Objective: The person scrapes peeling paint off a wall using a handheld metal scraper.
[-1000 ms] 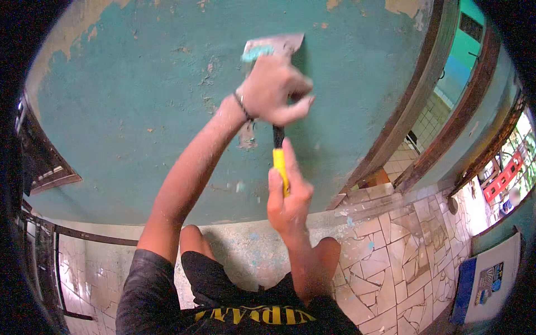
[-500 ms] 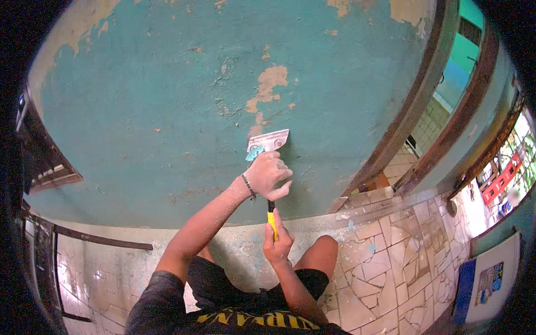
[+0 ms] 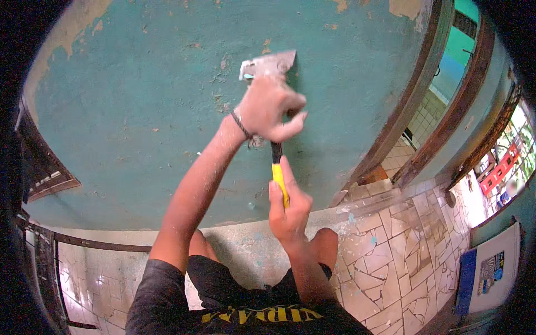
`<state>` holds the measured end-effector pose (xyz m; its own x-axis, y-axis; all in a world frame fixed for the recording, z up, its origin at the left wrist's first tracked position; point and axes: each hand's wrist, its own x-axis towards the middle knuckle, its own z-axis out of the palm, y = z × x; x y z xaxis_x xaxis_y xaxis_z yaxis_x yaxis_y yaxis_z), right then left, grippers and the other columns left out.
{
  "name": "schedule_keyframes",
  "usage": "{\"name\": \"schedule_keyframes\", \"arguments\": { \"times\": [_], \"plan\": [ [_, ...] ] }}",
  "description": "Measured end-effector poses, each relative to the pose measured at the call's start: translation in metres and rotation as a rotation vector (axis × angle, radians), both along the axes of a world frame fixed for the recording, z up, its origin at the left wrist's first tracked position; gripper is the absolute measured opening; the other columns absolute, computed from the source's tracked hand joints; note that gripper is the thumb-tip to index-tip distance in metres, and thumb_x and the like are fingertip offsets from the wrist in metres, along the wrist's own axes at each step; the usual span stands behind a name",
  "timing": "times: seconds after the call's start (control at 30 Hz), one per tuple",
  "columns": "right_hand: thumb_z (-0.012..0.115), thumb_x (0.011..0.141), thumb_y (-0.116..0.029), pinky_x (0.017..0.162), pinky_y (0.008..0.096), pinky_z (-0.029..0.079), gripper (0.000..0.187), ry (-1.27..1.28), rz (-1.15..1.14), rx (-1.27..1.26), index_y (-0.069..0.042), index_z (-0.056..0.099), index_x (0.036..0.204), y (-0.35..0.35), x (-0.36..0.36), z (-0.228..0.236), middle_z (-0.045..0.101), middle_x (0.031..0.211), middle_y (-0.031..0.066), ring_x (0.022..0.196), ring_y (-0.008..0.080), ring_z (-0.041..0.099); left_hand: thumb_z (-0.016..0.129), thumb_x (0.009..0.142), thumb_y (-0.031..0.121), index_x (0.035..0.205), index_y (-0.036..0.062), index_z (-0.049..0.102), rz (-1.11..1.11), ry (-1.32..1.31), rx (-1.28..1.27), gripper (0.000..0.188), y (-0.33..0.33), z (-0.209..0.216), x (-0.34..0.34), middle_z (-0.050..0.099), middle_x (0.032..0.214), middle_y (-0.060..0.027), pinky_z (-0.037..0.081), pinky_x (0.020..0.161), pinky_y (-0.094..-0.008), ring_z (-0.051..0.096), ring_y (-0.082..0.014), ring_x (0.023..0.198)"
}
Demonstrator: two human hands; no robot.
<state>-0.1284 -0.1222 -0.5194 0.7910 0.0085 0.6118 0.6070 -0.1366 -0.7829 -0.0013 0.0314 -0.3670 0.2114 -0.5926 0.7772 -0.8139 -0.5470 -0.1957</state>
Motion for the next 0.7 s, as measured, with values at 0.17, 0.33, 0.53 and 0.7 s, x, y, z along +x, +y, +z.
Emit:
{"name": "schedule_keyframes", "arguments": {
  "times": [0.17, 0.33, 0.53, 0.7],
  "plan": [
    [0.061, 0.105, -0.009, 0.082, 0.0340, 0.057, 0.049, -0.109, 0.021, 0.022, 0.010, 0.056, 0.150, 0.007, 0.029, 0.056, 0.076, 0.117, 0.0254, 0.093, 0.0173, 0.071, 0.066, 0.083, 0.034, 0.060, 0.0058, 0.058, 0.062, -0.145, 0.022, 0.038, 0.006, 0.072, 0.009, 0.057, 0.055, -0.0135, 0.046, 0.055, -0.0451, 0.056, -0.0357, 0.051],
    [0.061, 0.105, -0.010, 0.090, 0.0350, 0.057, 0.049, -0.180, 0.035, 0.060, 0.010, 0.056, 0.150, 0.013, 0.045, 0.106, 0.073, 0.133, 0.0265, 0.102, 0.0176, 0.070, 0.065, 0.076, 0.031, 0.057, 0.0053, 0.063, 0.092, -0.247, -0.006, 0.032, 0.003, 0.132, 0.010, 0.057, 0.055, -0.0196, 0.047, 0.056, -0.0478, 0.057, -0.0385, 0.049],
    [0.061, 0.105, -0.011, 0.084, 0.0331, 0.058, 0.049, -0.164, 0.098, 0.129, 0.006, 0.058, 0.151, 0.017, 0.052, 0.099, 0.074, 0.128, 0.0239, 0.095, 0.0136, 0.067, 0.068, 0.081, 0.037, 0.064, 0.0065, 0.066, 0.174, -0.325, 0.041, 0.035, 0.008, 0.124, 0.016, 0.060, 0.059, -0.0116, 0.047, 0.062, -0.0472, 0.056, -0.0361, 0.057],
    [0.063, 0.105, -0.013, 0.075, 0.0351, 0.058, 0.050, -0.027, 0.093, 0.068, 0.005, 0.058, 0.151, 0.008, 0.031, 0.023, 0.077, 0.106, 0.0246, 0.085, 0.0116, 0.067, 0.066, 0.077, 0.033, 0.061, 0.0093, 0.060, 0.135, -0.121, 0.038, 0.029, 0.005, 0.036, 0.005, 0.058, 0.058, -0.0140, 0.045, 0.065, -0.0513, 0.056, -0.0396, 0.058]
  ]
}}
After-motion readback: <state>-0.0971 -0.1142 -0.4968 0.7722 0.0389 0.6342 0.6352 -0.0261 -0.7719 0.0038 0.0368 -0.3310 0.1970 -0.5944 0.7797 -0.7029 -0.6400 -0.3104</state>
